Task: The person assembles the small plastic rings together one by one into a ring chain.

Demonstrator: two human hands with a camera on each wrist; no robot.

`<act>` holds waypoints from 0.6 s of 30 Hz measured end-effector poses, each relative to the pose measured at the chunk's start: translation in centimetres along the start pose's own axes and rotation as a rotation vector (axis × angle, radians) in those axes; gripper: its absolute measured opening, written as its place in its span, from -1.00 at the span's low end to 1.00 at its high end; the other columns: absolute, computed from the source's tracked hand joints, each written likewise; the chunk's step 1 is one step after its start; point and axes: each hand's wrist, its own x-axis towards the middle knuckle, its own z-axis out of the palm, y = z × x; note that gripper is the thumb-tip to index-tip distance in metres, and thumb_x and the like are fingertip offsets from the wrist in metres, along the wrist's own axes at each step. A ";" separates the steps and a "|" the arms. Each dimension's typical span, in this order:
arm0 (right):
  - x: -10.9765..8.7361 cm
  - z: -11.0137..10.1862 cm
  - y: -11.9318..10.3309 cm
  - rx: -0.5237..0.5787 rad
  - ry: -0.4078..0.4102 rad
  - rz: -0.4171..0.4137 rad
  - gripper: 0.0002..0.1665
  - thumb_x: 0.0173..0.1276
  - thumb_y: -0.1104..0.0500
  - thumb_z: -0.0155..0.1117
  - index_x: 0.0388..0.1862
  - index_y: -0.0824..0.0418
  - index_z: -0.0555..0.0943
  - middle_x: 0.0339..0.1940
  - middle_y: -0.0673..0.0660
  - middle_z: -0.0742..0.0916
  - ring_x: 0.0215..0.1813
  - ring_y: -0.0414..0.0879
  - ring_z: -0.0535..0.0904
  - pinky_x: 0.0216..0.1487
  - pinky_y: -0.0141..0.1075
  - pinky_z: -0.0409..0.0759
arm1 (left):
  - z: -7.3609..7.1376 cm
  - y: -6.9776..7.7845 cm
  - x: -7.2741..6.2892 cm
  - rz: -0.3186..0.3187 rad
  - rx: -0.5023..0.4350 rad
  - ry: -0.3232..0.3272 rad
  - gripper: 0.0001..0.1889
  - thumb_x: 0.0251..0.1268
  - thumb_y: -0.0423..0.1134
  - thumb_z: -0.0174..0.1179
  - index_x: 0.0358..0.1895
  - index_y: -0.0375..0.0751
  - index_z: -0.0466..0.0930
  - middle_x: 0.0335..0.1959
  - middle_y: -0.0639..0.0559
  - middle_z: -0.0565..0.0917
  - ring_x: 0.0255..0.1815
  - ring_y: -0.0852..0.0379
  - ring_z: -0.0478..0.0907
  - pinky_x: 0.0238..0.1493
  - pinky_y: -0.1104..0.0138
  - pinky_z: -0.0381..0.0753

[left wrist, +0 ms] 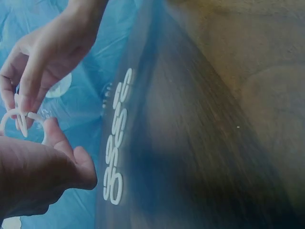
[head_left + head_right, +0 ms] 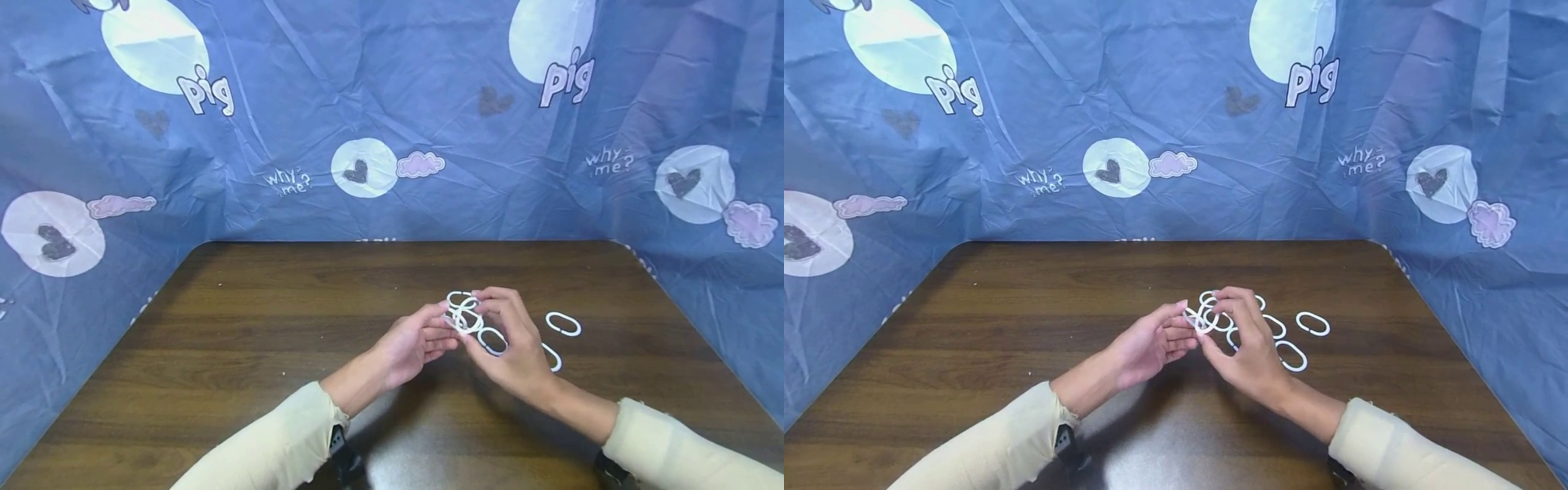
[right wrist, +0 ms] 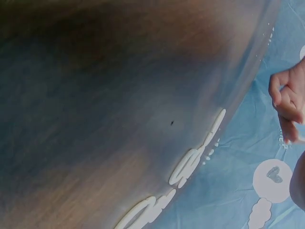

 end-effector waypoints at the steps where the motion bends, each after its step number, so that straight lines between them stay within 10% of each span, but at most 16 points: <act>1: 0.1 0.0 0.0 0.002 0.001 -0.002 -0.51 -0.25 0.67 0.37 -0.27 0.59 0.42 -0.11 0.56 0.48 0.09 0.10 0.52 0.07 -0.27 0.55 | -0.1 0.0 -0.1 0.001 0.011 0.002 -0.66 0.36 -0.01 0.01 -0.18 -0.27 0.49 -0.46 0.12 0.66 -0.41 0.26 0.58 -0.07 0.31 0.37; 11: 0.6 0.0 0.1 -0.005 -0.002 -0.036 -0.53 -0.23 0.65 0.36 -0.26 0.59 0.42 -0.11 0.56 0.49 0.10 0.10 0.51 0.12 -0.34 0.51 | -0.4 -0.1 -0.7 0.020 0.162 -0.008 -0.63 0.32 -0.01 0.08 -0.06 -0.25 0.56 -0.30 -0.04 0.74 -0.35 0.20 0.62 -0.03 0.28 0.38; 18: 0.9 0.0 0.0 -0.038 0.007 -0.056 -0.52 -0.24 0.61 0.39 -0.27 0.60 0.43 -0.12 0.53 0.51 0.07 0.03 0.53 0.05 -0.39 0.55 | -0.6 -0.2 -0.9 0.062 0.292 0.162 -0.51 0.31 0.05 0.08 -0.03 -0.36 0.60 -0.15 -0.12 0.72 -0.12 -0.03 0.62 0.05 0.12 0.31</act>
